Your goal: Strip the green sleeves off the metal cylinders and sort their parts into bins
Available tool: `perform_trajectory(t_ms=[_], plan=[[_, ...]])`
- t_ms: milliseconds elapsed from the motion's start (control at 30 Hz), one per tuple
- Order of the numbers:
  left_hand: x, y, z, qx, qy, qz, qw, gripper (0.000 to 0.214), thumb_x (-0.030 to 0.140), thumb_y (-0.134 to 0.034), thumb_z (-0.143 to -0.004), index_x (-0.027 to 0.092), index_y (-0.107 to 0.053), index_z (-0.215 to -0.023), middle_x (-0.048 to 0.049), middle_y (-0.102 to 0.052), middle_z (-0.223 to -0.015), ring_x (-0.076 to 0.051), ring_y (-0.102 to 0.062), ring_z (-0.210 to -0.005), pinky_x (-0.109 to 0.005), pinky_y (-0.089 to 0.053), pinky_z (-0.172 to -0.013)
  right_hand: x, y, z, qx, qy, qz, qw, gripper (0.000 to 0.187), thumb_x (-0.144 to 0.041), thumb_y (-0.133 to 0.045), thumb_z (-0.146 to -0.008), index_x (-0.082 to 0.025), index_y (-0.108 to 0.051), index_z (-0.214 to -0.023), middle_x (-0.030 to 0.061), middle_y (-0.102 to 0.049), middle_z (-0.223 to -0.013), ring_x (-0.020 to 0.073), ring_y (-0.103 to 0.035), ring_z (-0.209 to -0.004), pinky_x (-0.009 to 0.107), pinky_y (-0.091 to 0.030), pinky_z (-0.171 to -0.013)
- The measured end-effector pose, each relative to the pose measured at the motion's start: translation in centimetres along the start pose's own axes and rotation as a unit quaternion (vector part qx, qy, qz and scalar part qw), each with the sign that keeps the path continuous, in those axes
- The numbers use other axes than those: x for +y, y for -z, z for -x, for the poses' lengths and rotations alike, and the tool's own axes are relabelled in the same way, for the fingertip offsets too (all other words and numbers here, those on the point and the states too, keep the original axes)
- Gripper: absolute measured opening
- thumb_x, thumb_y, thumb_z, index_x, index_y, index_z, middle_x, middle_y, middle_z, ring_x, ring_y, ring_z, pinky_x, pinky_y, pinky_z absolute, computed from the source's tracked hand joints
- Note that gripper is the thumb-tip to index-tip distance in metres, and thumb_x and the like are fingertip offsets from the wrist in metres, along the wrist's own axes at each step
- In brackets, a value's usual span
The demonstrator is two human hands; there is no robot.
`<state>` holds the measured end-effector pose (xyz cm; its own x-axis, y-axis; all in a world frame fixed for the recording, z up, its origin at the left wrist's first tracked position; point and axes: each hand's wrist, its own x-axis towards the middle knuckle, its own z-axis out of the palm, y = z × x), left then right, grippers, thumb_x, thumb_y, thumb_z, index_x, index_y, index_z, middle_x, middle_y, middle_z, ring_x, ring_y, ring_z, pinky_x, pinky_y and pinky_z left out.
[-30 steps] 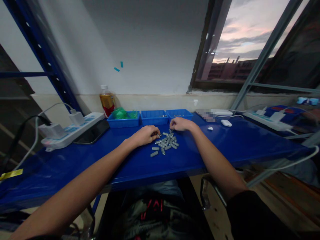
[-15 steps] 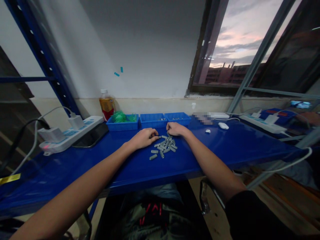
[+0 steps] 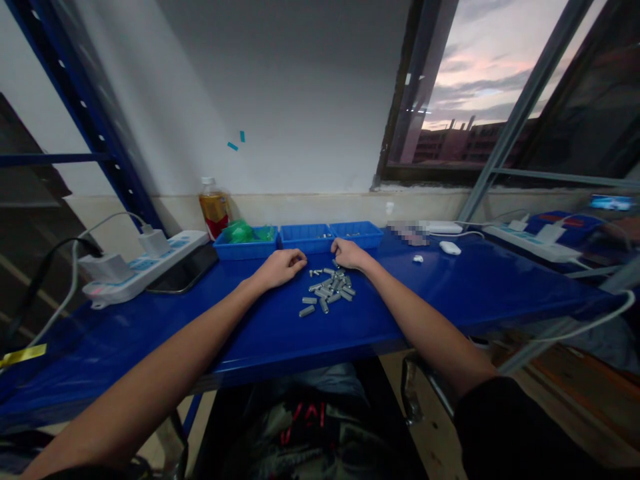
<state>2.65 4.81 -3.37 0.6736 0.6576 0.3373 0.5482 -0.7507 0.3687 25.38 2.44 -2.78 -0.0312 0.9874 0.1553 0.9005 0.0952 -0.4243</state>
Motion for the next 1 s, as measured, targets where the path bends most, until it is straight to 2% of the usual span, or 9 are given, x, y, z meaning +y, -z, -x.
perform_trajectory(t_ms=[100,167,300,400,533,767,900,1000], plan=[[0.5,-0.1,0.1,-0.001,-0.009,0.006,1.0,0.029,0.035,-0.045,-0.085,0.016,-0.064,-0.095,-0.0042,-0.067,-0.077,-0.016,-0.059,-0.067,-0.025,-0.042,-0.063,-0.6,0.4,0.3,-0.027,0.021,-0.016,0.999,0.031,-0.001,-0.049,-0.061,-0.017,-0.054,-0.088,-0.0002,-0.057,-0.073,0.0121,-0.051,-0.065,0.02,-0.035,-0.057],[1.1,-0.1,0.1,0.005,-0.018,0.008,1.0,0.029,0.035,-0.045,-0.085,0.016,-0.064,-0.096,-0.0043,-0.067,-0.077,-0.016,-0.059,-0.067,-0.025,-0.041,-0.063,-1.5,0.5,0.5,-0.032,0.07,-0.028,0.997,0.033,0.0,-0.047,-0.06,-0.017,-0.053,-0.087,0.0,-0.056,-0.075,0.0122,-0.051,-0.067,0.02,-0.036,-0.059],[2.6,0.1,0.3,0.052,-0.009,0.007,0.999,0.035,0.038,-0.038,-0.088,0.015,-0.064,-0.089,-0.0059,-0.067,-0.078,-0.018,-0.059,-0.069,-0.026,-0.039,-0.063,-4.3,-0.3,1.2,0.054,0.223,-0.023,0.973,0.032,0.0,-0.043,-0.061,-0.017,-0.05,-0.088,0.0022,-0.05,-0.083,0.015,-0.049,-0.078,0.023,-0.039,-0.07],[3.2,0.4,0.3,0.065,0.03,0.019,0.997,0.041,0.042,-0.035,-0.089,0.015,-0.063,-0.077,-0.0058,-0.065,-0.071,-0.019,-0.058,-0.067,-0.026,-0.036,-0.06,-5.8,-1.3,1.7,0.092,0.276,-0.022,0.957,0.03,-0.002,-0.041,-0.062,-0.018,-0.047,-0.087,0.004,-0.046,-0.087,0.0174,-0.048,-0.083,0.027,-0.039,-0.073],[2.8,0.6,0.2,0.043,0.083,0.023,0.995,0.043,0.046,-0.039,-0.084,0.015,-0.058,-0.061,-0.0018,-0.057,-0.054,-0.016,-0.05,-0.054,-0.025,-0.032,-0.054,-6.5,-1.8,2.3,0.113,0.269,-0.042,0.956,0.03,-0.002,-0.04,-0.062,-0.019,-0.044,-0.087,0.0047,-0.044,-0.091,0.0178,-0.047,-0.084,0.028,-0.04,-0.074],[1.4,-0.1,-0.4,0.003,0.102,0.195,0.975,0.033,0.041,-0.04,-0.078,0.015,-0.056,-0.065,-0.0019,-0.06,-0.062,-0.016,-0.054,-0.061,-0.026,-0.042,-0.061,-6.6,-1.9,2.4,0.151,0.276,-0.067,0.947,0.032,-0.004,-0.041,-0.066,-0.018,-0.046,-0.094,0.0055,-0.046,-0.095,0.0161,-0.049,-0.086,0.026,-0.041,-0.074],[0.7,-0.3,-0.7,0.035,0.119,0.23,0.965,0.025,0.034,-0.039,-0.074,0.016,-0.055,-0.068,-0.0013,-0.059,-0.064,-0.015,-0.054,-0.061,-0.026,-0.043,-0.062,-6.4,-2.3,2.0,0.182,0.212,-0.048,0.959,0.018,-0.014,-0.047,-0.074,-0.016,-0.051,-0.091,0.0057,-0.054,-0.089,0.0163,-0.052,-0.083,0.026,-0.041,-0.075],[0.7,-0.2,-0.5,0.047,0.116,0.19,0.974,0.026,0.035,-0.038,-0.076,0.016,-0.054,-0.067,-0.0011,-0.058,-0.064,-0.015,-0.054,-0.062,-0.026,-0.042,-0.062,-6.4,-2.2,2.0,0.135,0.168,-0.032,0.976,0.008,-0.021,-0.049,-0.077,-0.017,-0.056,-0.077,0.004,-0.06,-0.076,0.0147,-0.054,-0.072,0.024,-0.04,-0.066]])
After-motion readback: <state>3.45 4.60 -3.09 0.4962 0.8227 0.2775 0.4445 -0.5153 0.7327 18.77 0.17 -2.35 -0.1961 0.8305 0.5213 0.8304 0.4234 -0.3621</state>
